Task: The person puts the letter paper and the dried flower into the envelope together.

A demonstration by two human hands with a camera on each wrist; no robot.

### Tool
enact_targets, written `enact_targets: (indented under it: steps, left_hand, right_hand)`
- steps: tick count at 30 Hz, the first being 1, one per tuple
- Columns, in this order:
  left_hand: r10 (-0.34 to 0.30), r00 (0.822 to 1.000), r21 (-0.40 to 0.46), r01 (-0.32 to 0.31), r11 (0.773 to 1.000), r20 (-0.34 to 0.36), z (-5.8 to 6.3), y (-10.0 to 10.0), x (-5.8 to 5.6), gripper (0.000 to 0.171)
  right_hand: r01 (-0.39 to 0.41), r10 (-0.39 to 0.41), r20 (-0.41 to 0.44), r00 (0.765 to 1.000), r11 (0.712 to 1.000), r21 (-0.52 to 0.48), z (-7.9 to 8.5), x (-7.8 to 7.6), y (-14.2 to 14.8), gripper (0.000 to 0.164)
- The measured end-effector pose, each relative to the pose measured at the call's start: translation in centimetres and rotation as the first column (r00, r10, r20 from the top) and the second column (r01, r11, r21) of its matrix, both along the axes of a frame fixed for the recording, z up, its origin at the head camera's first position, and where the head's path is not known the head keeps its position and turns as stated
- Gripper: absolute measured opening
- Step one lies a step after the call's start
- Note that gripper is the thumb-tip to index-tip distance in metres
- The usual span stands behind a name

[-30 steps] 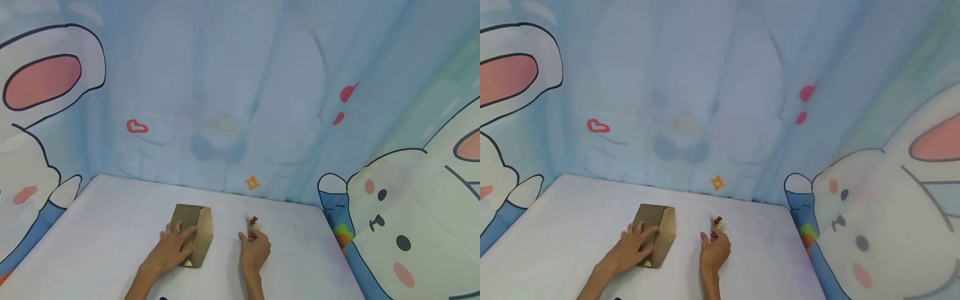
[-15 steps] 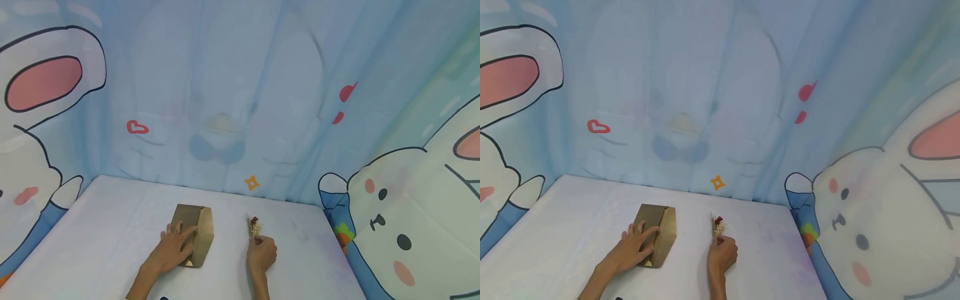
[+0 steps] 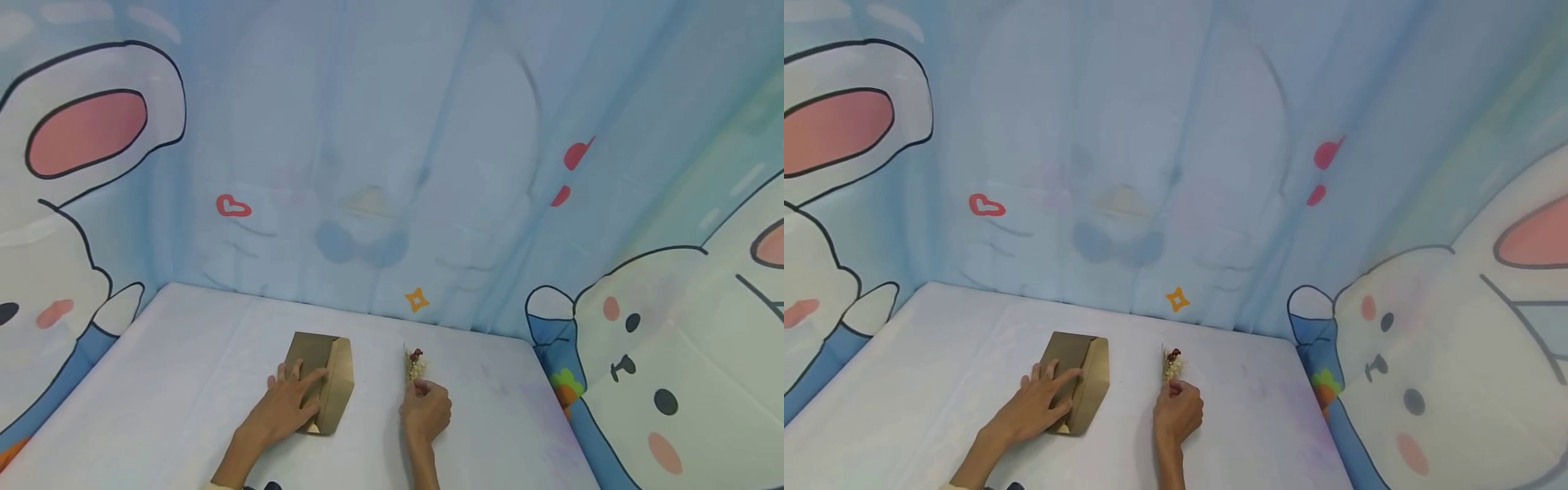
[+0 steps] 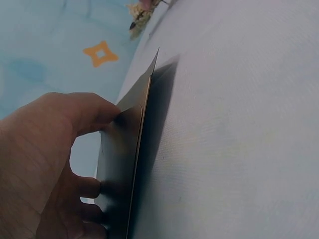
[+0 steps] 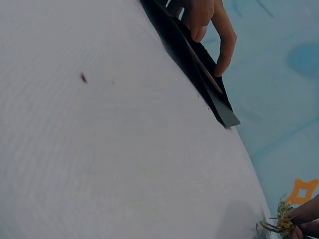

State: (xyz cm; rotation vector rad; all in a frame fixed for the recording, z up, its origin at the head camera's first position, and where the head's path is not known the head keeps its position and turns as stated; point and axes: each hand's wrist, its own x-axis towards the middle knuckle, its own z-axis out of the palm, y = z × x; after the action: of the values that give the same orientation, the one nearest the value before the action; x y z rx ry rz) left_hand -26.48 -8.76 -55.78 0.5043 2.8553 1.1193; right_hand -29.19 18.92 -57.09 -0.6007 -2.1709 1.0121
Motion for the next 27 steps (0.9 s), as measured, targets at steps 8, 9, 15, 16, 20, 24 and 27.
enact_targets:
  steps: [8,9,15,16,20,24,27]
  left_hand:
    - [-0.003,1.0,0.004,0.003,1.0,-0.002,0.1,0.1,-0.2,0.059]
    - [-0.003,1.0,0.004,0.003,1.0,-0.004,0.1,0.1,-0.2,0.059]
    - [-0.003,1.0,0.002,0.003,1.0,-0.015,0.0,0.2,-0.4,0.059]
    - [-0.004,1.0,0.003,0.004,1.0,-0.018,0.0,0.2,-0.4,0.059]
    - [-0.006,1.0,0.0,0.006,1.0,-0.016,0.2,0.1,-0.2,0.059]
    - [-0.006,1.0,0.0,0.006,1.0,-0.016,0.3,0.0,-0.1,0.059]
    - [-0.001,1.0,-0.003,0.001,1.0,-0.017,0.3,-0.1,-0.1,0.058]
  right_hand:
    - [-0.051,0.051,-0.035,0.998,0.999,-0.003,0.4,-0.1,-1.4,0.004]
    - [-0.059,0.059,-0.037,0.998,0.998,-0.004,0.4,-0.1,-1.5,0.004]
    - [-0.087,0.087,-0.043,0.995,0.996,0.001,0.6,-0.2,-2.6,0.004]
    - [-0.09,0.09,-0.043,0.995,0.996,0.004,0.6,-0.2,-2.8,0.004]
    - [-0.112,0.113,-0.059,0.992,0.994,0.018,0.6,-0.4,-3.5,0.004]
    - [-0.128,0.129,-0.066,0.989,0.992,0.018,0.7,-0.6,-4.1,0.004]
    - [-0.138,0.139,-0.065,0.988,0.99,0.018,0.9,-0.6,-4.7,0.004]
